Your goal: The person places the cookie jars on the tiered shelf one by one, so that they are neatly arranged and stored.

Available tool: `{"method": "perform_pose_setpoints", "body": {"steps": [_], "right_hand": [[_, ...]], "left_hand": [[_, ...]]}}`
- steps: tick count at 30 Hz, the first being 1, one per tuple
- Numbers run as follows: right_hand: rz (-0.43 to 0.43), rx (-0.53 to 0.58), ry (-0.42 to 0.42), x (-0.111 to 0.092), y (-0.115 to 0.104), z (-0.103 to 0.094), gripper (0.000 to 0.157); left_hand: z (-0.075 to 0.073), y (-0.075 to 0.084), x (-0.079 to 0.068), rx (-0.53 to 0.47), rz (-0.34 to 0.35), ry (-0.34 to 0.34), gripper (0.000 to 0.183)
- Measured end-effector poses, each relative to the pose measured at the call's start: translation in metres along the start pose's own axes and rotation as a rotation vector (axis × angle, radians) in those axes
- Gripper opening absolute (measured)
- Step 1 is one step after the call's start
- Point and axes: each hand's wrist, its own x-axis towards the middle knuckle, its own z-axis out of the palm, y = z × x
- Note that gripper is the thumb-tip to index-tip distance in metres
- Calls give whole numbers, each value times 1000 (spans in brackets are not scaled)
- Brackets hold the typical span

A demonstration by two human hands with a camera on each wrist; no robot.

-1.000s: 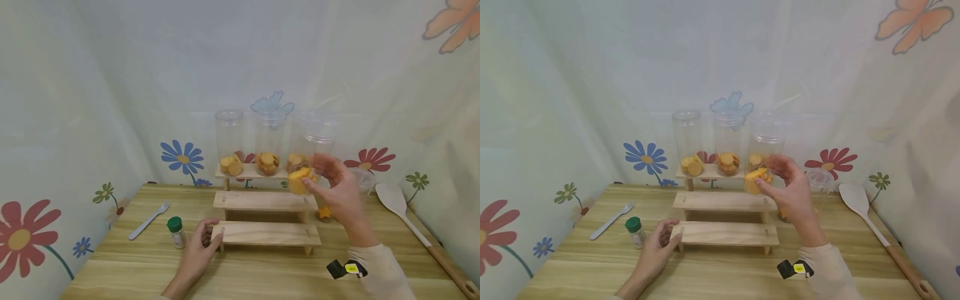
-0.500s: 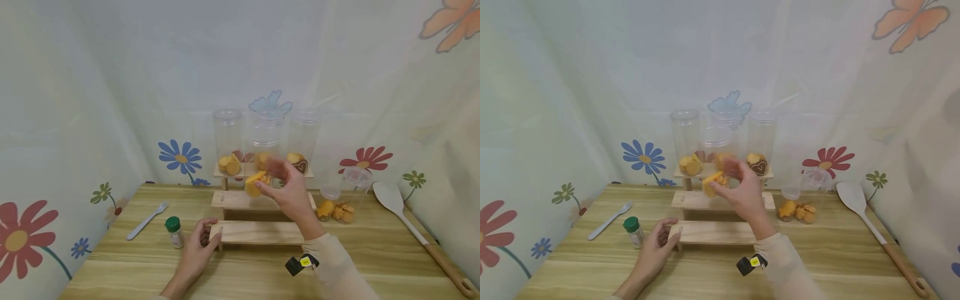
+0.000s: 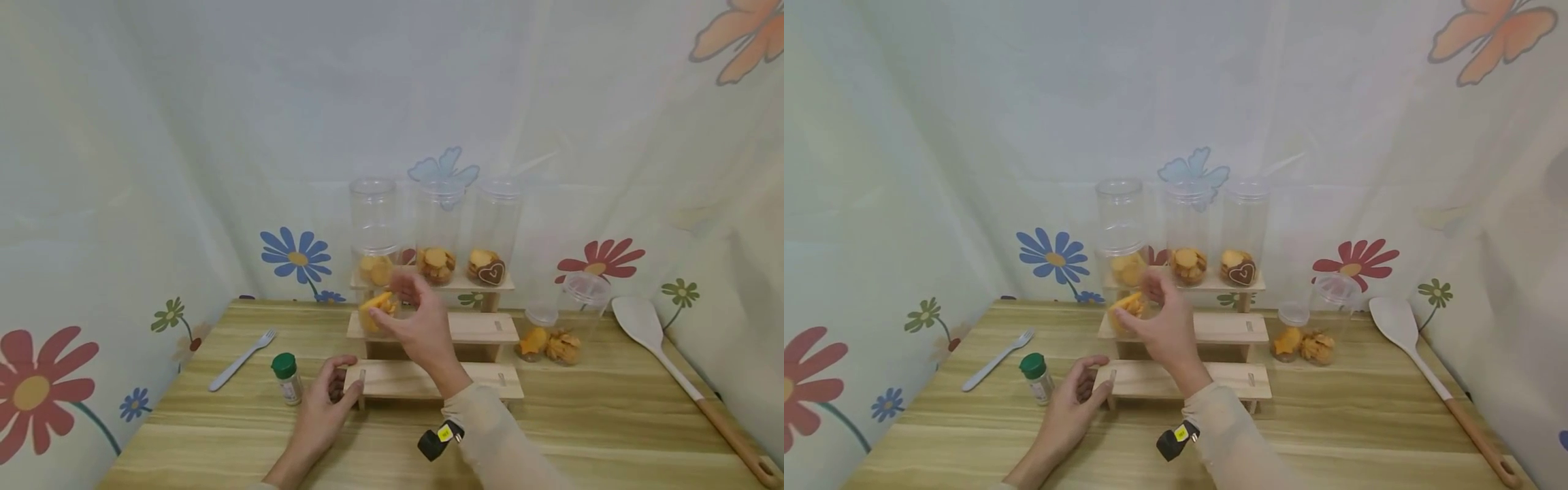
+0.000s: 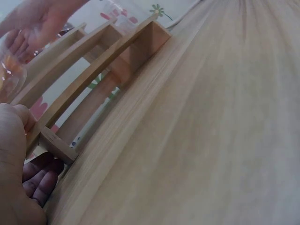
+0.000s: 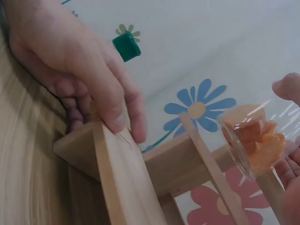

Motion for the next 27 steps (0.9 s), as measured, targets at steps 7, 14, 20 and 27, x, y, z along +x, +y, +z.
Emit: {"method": "perform_pose_setpoints", "body": {"steps": [7,14,20,27], "right_hand": [[18,-26,48,-4,2,14,67],[31,-42,74,-9,7,21,69],[42,-43,89,-13,13,24,71],[29,-77,87,-13,16,26,73]], "left_hand": [[-2,3,-2,-3,22,1,40],[-2,2,0,16,20,3,41],[-1,2,-1,-1,17,-12,41],[-2,2,-1,14,20,-7,39]]}}
